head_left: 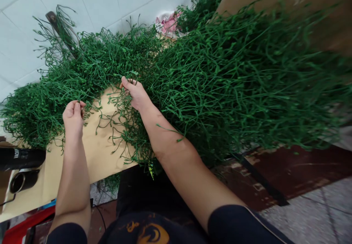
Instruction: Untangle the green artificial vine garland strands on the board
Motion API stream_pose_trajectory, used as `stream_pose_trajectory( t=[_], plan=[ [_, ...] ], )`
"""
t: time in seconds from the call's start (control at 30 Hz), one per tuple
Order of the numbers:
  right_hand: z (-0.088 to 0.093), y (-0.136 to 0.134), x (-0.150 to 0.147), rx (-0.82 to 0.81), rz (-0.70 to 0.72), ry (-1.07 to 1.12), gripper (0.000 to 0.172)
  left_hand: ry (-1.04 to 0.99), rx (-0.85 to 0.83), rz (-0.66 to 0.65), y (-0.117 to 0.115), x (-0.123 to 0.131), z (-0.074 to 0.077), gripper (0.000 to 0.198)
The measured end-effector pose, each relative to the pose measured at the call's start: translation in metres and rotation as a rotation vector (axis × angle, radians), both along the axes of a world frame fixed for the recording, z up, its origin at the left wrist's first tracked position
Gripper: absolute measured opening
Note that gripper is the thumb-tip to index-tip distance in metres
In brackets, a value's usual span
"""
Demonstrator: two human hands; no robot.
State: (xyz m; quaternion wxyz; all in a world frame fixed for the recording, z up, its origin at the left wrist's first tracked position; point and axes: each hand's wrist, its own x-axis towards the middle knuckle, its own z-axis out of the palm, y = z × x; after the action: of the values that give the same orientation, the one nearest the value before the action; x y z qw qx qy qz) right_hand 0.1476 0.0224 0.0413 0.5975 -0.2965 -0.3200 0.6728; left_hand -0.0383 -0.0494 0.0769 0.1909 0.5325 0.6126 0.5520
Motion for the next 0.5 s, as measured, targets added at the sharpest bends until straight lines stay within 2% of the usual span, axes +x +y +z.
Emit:
stream_pose_trajectory(
  t=[0.1, 0.2, 0.27, 0.37, 0.43, 0.5],
  plan=[
    [-0.004, 0.005, -0.002, 0.001, 0.008, 0.006, 0.039, 0.037, -0.031, -0.203, -0.017, 0.016, 0.010, 0.020],
    [-0.004, 0.005, -0.003, -0.001, 0.018, -0.056, 0.043, 0.204, -0.126, -0.471, -0.028, 0.060, 0.020, 0.024],
    [-0.002, 0.002, -0.002, -0.015, 0.030, -0.074, 0.043, 0.380, -0.122, -0.539, -0.025, 0.091, 0.024, 0.027],
    [-0.001, -0.002, 0.000, -0.036, 0.048, -0.038, 0.038, 0.610, 0.021, -0.454, -0.005, 0.113, 0.021, 0.036],
    [0.000, -0.002, 0.001, -0.021, 0.037, -0.015, 0.038, 0.704, 0.082, -0.335, 0.012, 0.108, 0.013, 0.046],
    [0.000, -0.001, 0.001, -0.006, 0.036, -0.015, 0.041, 0.738, 0.041, -0.271, 0.023, 0.093, 0.001, 0.054]
  ],
)
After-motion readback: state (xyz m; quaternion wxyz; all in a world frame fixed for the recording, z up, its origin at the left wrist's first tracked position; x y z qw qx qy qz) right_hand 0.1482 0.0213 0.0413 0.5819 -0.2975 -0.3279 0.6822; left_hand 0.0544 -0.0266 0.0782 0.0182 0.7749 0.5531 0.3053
